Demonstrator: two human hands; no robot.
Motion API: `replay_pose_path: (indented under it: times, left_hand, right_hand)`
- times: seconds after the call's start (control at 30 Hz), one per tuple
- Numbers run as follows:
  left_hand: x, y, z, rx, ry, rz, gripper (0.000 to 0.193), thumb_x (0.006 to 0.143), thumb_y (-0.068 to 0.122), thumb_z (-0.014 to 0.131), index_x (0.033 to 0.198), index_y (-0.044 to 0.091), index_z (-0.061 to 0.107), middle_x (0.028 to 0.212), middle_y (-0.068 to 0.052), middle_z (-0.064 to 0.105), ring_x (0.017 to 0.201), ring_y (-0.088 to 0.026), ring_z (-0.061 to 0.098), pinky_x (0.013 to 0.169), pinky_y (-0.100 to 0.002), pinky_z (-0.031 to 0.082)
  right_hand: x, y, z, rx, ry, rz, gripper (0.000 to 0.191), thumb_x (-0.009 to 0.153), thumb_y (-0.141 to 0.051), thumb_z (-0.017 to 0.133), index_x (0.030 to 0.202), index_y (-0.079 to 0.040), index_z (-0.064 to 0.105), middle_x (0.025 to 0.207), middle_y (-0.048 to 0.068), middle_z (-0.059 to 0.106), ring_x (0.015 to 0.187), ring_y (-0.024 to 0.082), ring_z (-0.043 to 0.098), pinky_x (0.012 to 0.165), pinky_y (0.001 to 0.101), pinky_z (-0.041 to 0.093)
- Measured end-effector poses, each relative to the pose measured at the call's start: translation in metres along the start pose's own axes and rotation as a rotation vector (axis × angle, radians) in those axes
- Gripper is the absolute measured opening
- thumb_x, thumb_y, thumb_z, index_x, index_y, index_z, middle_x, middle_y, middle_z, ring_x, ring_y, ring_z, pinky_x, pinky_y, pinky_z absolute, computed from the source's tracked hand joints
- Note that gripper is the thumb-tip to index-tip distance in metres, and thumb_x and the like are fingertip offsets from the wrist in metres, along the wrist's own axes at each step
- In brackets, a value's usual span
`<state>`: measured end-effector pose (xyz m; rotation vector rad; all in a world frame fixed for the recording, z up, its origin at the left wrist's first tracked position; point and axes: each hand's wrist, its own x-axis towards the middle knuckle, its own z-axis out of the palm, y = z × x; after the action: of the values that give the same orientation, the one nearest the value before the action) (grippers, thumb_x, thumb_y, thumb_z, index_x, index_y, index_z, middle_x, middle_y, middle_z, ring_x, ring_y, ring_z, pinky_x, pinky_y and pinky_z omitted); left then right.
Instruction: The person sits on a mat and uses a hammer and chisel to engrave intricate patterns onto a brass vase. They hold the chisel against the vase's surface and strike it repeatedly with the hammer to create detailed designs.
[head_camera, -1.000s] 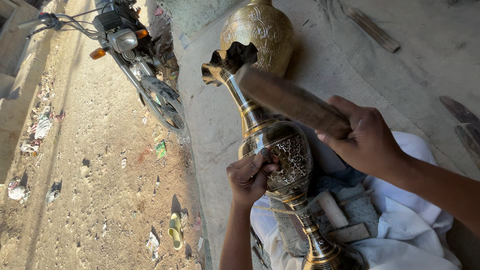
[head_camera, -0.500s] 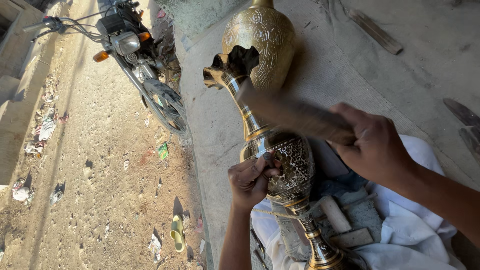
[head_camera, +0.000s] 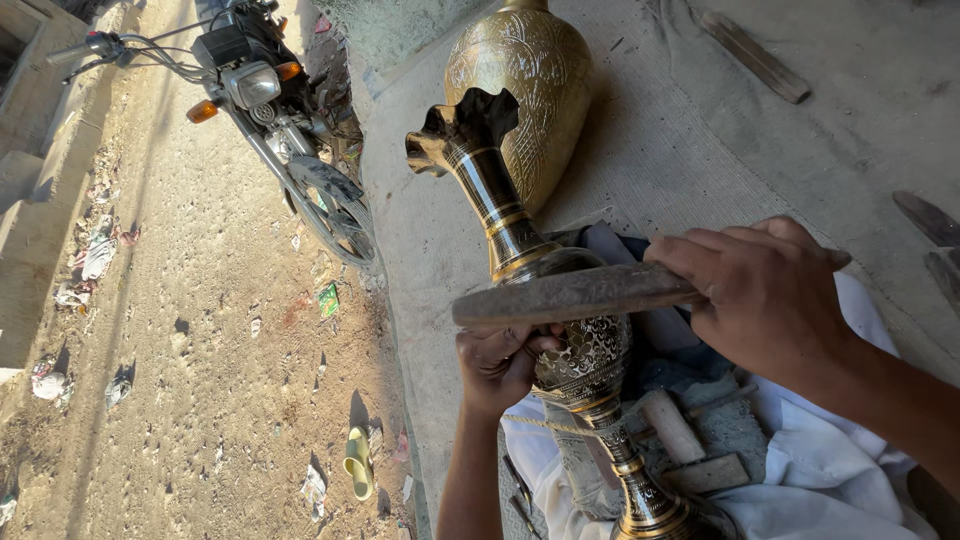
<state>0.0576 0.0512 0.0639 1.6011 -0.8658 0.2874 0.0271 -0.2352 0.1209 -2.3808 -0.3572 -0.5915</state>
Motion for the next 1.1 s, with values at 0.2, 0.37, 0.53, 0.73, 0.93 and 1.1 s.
replay_pose_path:
  times: [0.2, 0.37, 0.53, 0.73, 0.93, 1.1]
  left_hand:
    - [-0.0011, 0.0033, -0.0010, -0.083, -0.006, -0.061, 0.048, 0.097, -0.021, 0.056, 0.128, 0.012, 0.072, 0.103, -0.017, 0.077, 0.091, -0.020, 0.077, 0.081, -0.031, 0.067]
    - [-0.0007, 0.0028, -0.0015, -0.049, -0.018, -0.067, 0.045, 0.096, -0.019, 0.057, 0.130, 0.008, 0.070, 0.103, -0.017, 0.077, 0.092, -0.020, 0.077, 0.083, -0.033, 0.067]
    - [0.0001, 0.0006, -0.0018, -0.031, -0.022, -0.067, 0.047, 0.099, -0.018, 0.056, 0.131, 0.014, 0.069, 0.104, -0.017, 0.077, 0.094, -0.020, 0.078, 0.083, -0.032, 0.068]
    - [0.0021, 0.0015, -0.0036, -0.025, -0.034, -0.023, 0.050, 0.098, -0.018, 0.059, 0.133, 0.017, 0.066, 0.103, -0.013, 0.077, 0.093, -0.018, 0.078, 0.083, -0.031, 0.068]
    - [0.0039, 0.0043, -0.0032, -0.111, -0.032, -0.091, 0.041, 0.101, -0.020, 0.056, 0.122, 0.011, 0.074, 0.102, -0.016, 0.076, 0.092, -0.020, 0.077, 0.083, -0.033, 0.068]
    - [0.0035, 0.0045, -0.0040, -0.095, -0.037, -0.116, 0.043, 0.098, -0.019, 0.058, 0.125, 0.010, 0.073, 0.102, -0.016, 0.077, 0.092, -0.020, 0.077, 0.083, -0.033, 0.067]
  right_hand:
    - [-0.0063, 0.0018, 0.0020, -0.022, -0.026, 0.040, 0.041, 0.072, -0.006, 0.072, 0.112, -0.011, 0.066, 0.085, 0.004, 0.073, 0.080, 0.023, 0.072, 0.068, 0.0443, 0.049]
    - [-0.0075, 0.0022, 0.0007, 0.044, -0.110, 0.180, 0.036, 0.080, -0.009, 0.074, 0.116, -0.014, 0.068, 0.086, 0.005, 0.074, 0.079, 0.020, 0.073, 0.069, 0.0412, 0.053]
    - [-0.0058, -0.0001, -0.0020, 0.163, -0.092, 0.185, 0.039, 0.080, -0.004, 0.070, 0.116, -0.017, 0.068, 0.092, 0.002, 0.076, 0.080, 0.019, 0.075, 0.069, 0.0390, 0.056]
    - [-0.0076, -0.0015, -0.0032, -0.083, -0.017, 0.017, 0.050, 0.070, 0.001, 0.070, 0.116, -0.016, 0.068, 0.096, 0.003, 0.079, 0.083, 0.024, 0.076, 0.071, 0.0471, 0.050]
    - [-0.0091, 0.0004, -0.0011, -0.200, 0.102, -0.165, 0.053, 0.064, -0.003, 0.067, 0.115, -0.017, 0.065, 0.094, 0.001, 0.076, 0.083, 0.020, 0.074, 0.073, 0.0444, 0.049]
    - [-0.0097, 0.0027, 0.0012, -0.078, -0.010, 0.060, 0.040, 0.075, -0.009, 0.073, 0.113, -0.016, 0.065, 0.082, -0.001, 0.071, 0.075, 0.018, 0.072, 0.070, 0.0426, 0.051]
